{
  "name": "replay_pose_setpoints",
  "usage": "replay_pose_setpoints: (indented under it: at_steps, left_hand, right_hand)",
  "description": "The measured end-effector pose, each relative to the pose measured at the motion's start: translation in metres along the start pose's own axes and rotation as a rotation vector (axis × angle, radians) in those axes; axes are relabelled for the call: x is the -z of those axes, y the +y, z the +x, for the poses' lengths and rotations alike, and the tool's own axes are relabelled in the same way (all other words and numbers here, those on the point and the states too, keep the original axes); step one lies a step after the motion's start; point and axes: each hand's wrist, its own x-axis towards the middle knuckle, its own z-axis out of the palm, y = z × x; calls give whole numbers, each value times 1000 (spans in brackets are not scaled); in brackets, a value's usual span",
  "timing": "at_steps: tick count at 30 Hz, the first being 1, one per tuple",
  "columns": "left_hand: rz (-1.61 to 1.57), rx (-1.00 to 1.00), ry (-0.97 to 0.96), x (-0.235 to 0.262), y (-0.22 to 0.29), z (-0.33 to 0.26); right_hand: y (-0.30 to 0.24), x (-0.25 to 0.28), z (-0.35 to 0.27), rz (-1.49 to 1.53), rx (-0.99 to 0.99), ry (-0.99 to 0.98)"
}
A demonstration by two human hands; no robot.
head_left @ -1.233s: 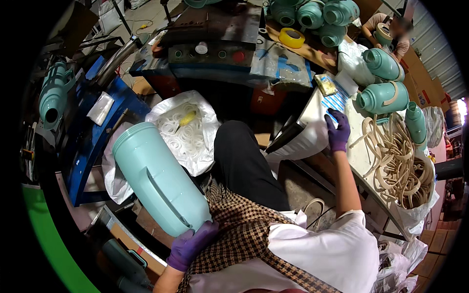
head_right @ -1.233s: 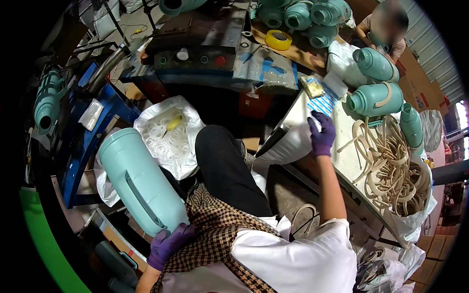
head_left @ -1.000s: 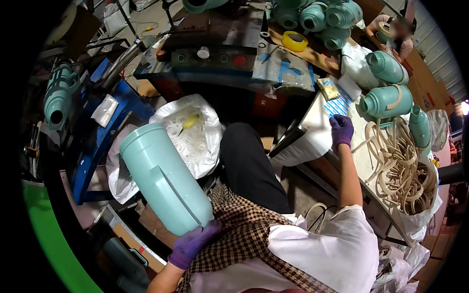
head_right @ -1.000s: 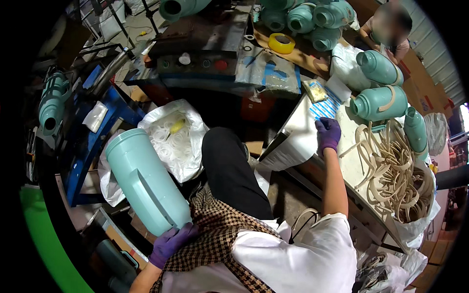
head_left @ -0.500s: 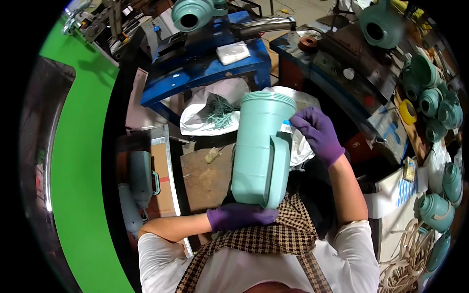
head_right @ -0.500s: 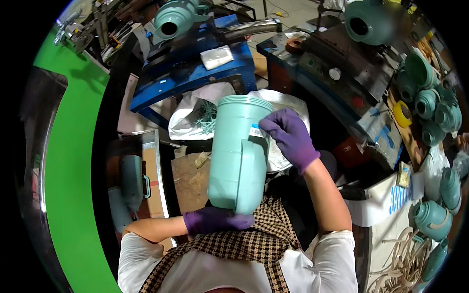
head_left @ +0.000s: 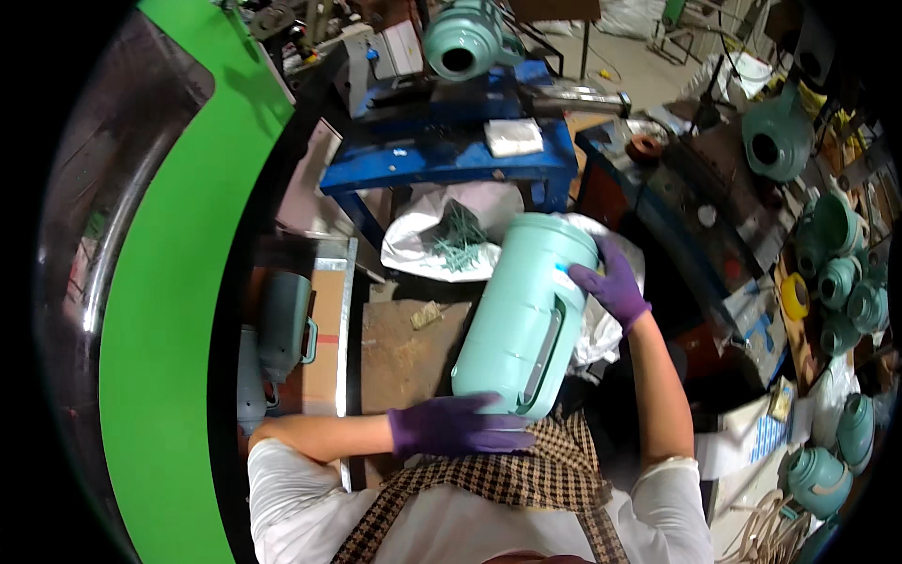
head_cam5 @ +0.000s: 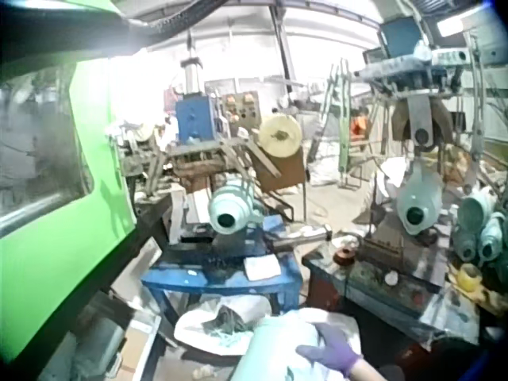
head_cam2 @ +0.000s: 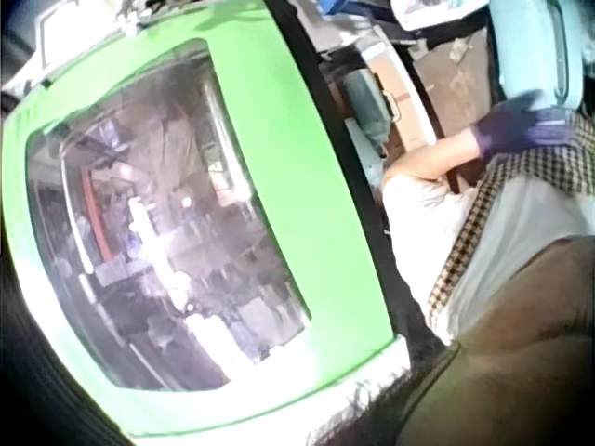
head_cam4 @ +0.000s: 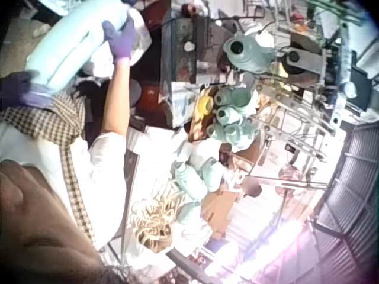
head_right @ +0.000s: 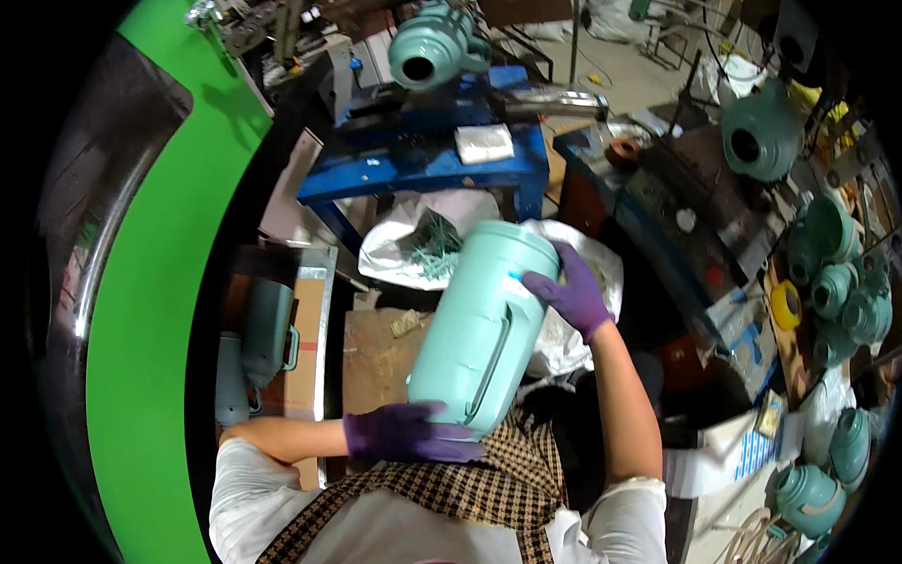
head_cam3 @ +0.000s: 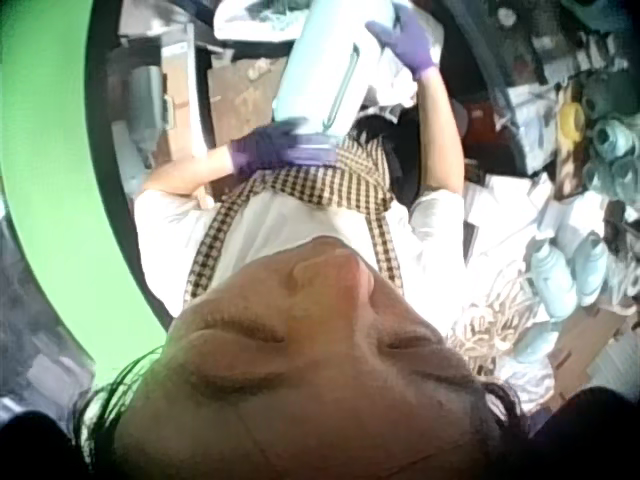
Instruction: The person assembles light-blue plastic containers by inserting a green ring into the neck, attaching a beige handle, and placing a white cap on top. They repeat this sequence for multiple units, retrieving parts from nearby bags and placing finished containers aside.
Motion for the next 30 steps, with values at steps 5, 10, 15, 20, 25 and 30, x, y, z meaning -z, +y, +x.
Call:
replay_pose_setpoints:
  at_steps: [5, 10, 15, 20, 25, 30]
  left_hand:
    - [-4, 331, 289, 35, 11, -56]
    - [-669, 790, 751, 5, 31, -65]
    - [-921, 985, 1206, 19, 43, -83]
    - [-850, 877, 1578, 21, 21, -88]
    - [-609, 864, 1728, 59, 1, -94]
    - [-433, 779, 1425, 137, -81, -78]
  right_hand:
    - [55, -22, -27, 345, -204, 334]
    - [-25, -48, 14, 81, -65, 300]
    - [-127, -63, 159, -461, 207, -123]
    - [-117, -88, 308, -1005, 186, 109]
    - [-98, -100, 213, -776, 813, 505]
    - [-76, 38, -53, -441, 824, 358]
